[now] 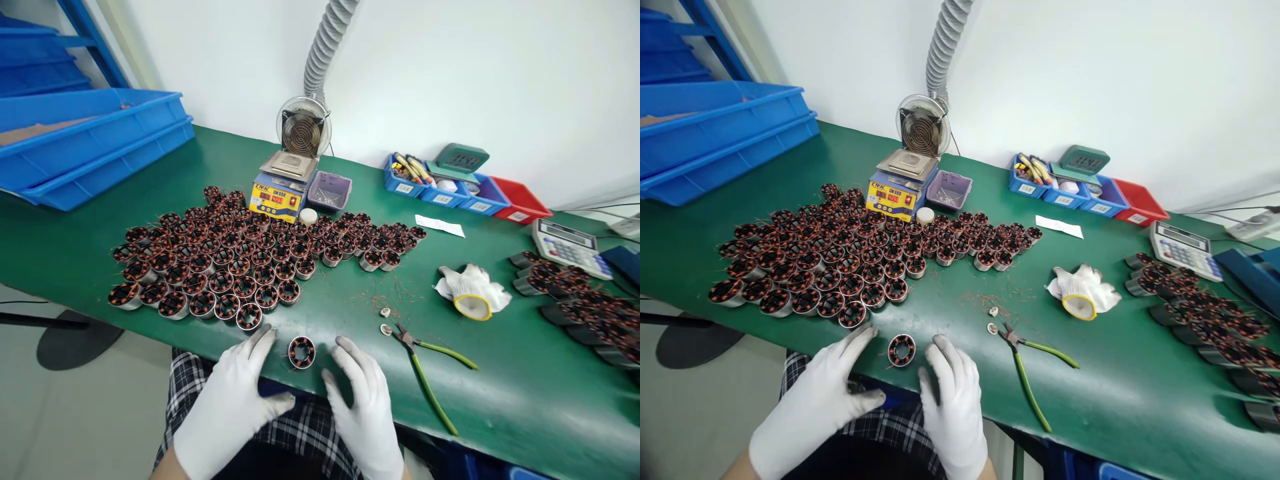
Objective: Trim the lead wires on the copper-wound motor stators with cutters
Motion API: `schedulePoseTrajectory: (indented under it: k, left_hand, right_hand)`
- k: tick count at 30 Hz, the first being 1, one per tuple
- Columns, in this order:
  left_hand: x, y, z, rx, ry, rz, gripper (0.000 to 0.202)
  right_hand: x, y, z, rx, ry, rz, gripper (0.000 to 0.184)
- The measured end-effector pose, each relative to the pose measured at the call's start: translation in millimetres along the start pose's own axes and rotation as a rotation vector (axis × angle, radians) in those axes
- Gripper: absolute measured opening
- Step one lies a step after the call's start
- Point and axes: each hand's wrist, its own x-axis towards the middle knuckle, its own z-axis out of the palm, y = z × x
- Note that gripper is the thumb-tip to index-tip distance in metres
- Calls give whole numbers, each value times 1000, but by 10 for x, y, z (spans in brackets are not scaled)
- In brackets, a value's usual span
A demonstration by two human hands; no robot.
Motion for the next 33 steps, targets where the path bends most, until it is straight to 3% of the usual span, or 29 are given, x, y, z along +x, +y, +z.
schedulePoseTrajectory:
  k: [3, 6, 10, 13, 16, 20, 24, 29, 33]
  left_hand:
    - [33, 106, -30, -66, 51, 185, 88]
    - [162, 238, 34, -183, 39, 339, 92]
    - [345, 321, 201, -246, -86, 309, 100]
    - [398, 313, 272, -219, -202, 242, 93]
    - [395, 305, 285, -169, -229, 246, 81]
    - [372, 304, 300, -113, -230, 226, 50]
    - [359, 277, 318, -126, -227, 224, 37]
    - [394, 241, 313, -115, -202, 390, 10]
    - [424, 252, 350, -106, -136, 452, 9]
  right_hand:
    - [-79, -76, -60, -42, 69, -23, 32]
    - [-105, -112, -3, -78, 51, -78, 36]
    - [-58, -71, 134, 108, -115, -1, 49]
    - [-11, -28, 162, 274, -293, 99, 64]
    - [32, 20, 127, 295, -458, 135, 71]
    - [96, 92, 75, 176, -602, 177, 55]
    - [151, 108, 45, 244, -611, 286, 27]
    - [206, 132, 12, 594, -565, 522, 24]
    - [189, 319, -50, 636, -556, 630, 23]
